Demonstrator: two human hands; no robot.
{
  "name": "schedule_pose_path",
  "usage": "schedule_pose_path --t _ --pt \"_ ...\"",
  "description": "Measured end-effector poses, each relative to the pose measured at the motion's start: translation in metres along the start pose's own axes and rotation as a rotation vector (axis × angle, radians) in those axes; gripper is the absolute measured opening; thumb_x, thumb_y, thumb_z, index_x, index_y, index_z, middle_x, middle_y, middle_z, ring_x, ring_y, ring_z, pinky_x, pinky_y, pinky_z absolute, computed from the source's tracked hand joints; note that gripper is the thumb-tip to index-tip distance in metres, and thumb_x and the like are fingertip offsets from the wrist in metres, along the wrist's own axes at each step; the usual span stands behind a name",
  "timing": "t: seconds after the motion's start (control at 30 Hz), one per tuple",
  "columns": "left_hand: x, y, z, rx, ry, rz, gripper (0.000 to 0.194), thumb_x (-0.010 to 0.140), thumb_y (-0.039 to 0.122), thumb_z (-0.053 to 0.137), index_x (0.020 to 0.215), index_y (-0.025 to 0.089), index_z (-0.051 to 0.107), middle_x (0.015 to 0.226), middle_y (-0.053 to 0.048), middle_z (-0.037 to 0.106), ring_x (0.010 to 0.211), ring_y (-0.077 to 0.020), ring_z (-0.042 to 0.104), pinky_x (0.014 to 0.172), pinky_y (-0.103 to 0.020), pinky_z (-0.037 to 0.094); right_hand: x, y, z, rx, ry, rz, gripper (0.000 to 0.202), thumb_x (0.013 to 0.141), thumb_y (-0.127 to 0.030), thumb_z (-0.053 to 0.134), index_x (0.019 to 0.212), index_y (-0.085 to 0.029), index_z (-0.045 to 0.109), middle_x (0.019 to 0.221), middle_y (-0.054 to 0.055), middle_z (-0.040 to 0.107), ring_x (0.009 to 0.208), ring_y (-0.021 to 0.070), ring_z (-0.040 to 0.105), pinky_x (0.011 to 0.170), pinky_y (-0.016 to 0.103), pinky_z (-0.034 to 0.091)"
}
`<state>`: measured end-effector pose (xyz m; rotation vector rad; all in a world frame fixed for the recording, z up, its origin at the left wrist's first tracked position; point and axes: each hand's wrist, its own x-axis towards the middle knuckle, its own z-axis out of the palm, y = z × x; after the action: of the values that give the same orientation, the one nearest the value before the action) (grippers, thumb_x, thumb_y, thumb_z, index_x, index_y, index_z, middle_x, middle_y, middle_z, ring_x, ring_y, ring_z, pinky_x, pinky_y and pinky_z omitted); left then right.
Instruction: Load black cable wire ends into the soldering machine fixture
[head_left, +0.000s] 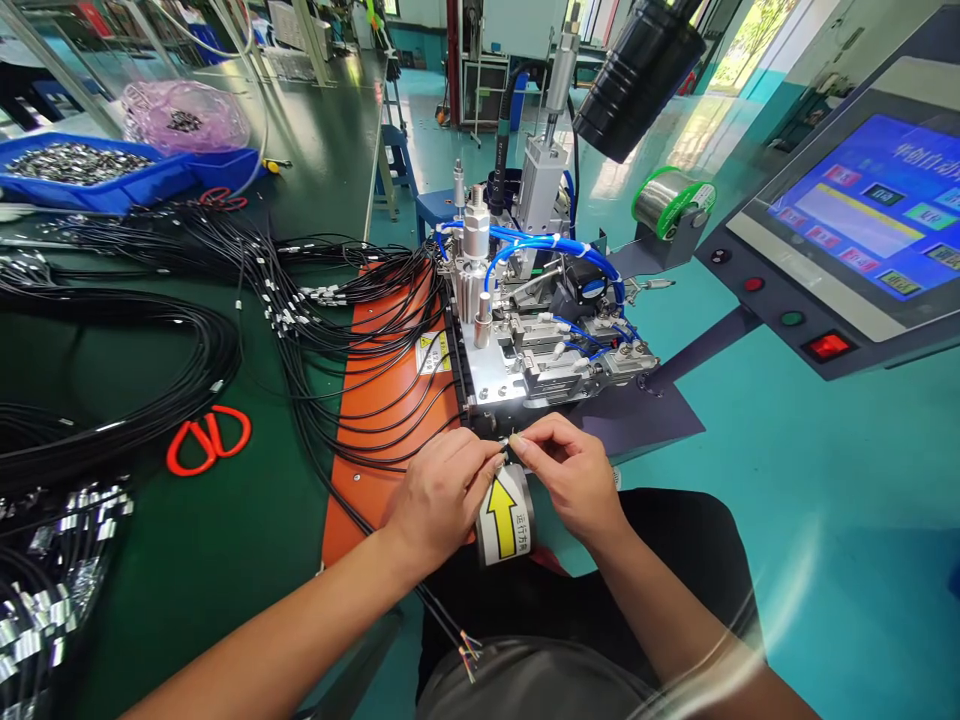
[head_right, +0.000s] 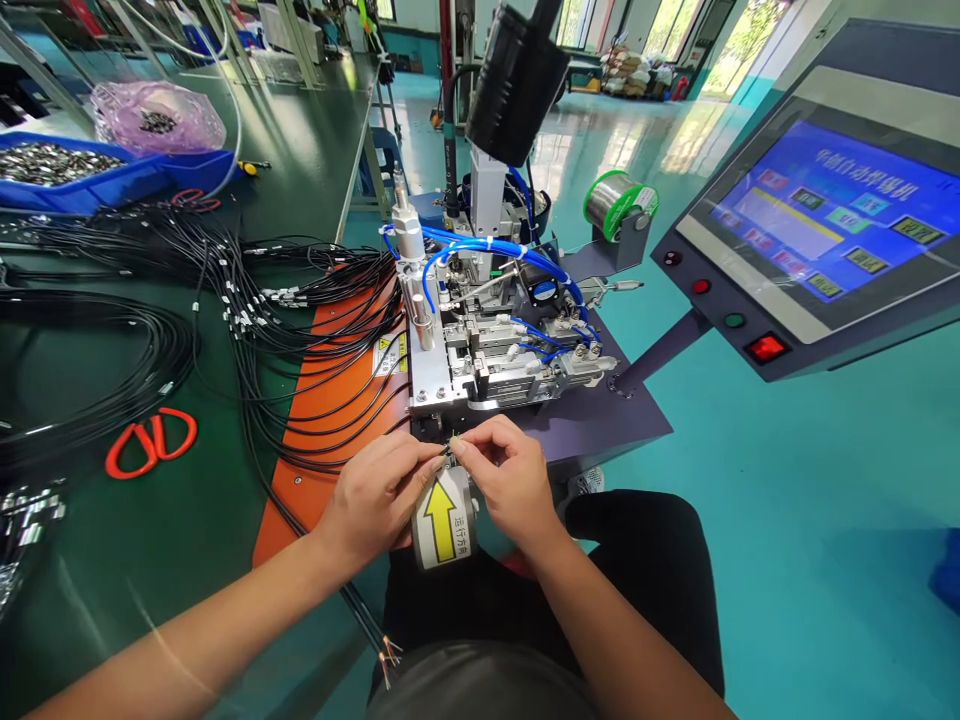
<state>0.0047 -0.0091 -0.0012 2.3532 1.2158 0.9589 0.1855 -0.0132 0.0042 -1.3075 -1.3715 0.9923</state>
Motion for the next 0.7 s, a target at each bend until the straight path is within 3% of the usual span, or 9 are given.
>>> schedule_pose_path --t 0.27,0.7 --pt "0.000 -0.001 0.001 -0.022 0.032 0.006 0.017 0.097 0.026 0.051 0.097 0.018 0.067 0.080 -0.005 0.063 0.076 -0.0169 0.054 0.071 -0.031 0.043 -0.002 -0.001 0.015 0.037 0.107 -0.032 0.014 0.086 -0.031 0.068 0.077 -0.020 0.068 0.078 0.001 0.061 0.074 0.0159 0.057 0.068 0.028 0.046" --pt "0.000 0.002 0.000 0.088 0.054 0.085 0.017 0.096 0.023 0.052 0.097 0.016 0.067 0.077 -0.004 0.057 0.075 -0.0177 0.052 0.070 -0.032 0.042 0.012 -0.018 -0.016 -0.190 -0.168 -0.043 0.014 0.083 -0.030 0.069 0.074 -0.019 0.069 0.074 0.000 0.063 0.065 0.0141 0.053 0.059 0.026 0.042"
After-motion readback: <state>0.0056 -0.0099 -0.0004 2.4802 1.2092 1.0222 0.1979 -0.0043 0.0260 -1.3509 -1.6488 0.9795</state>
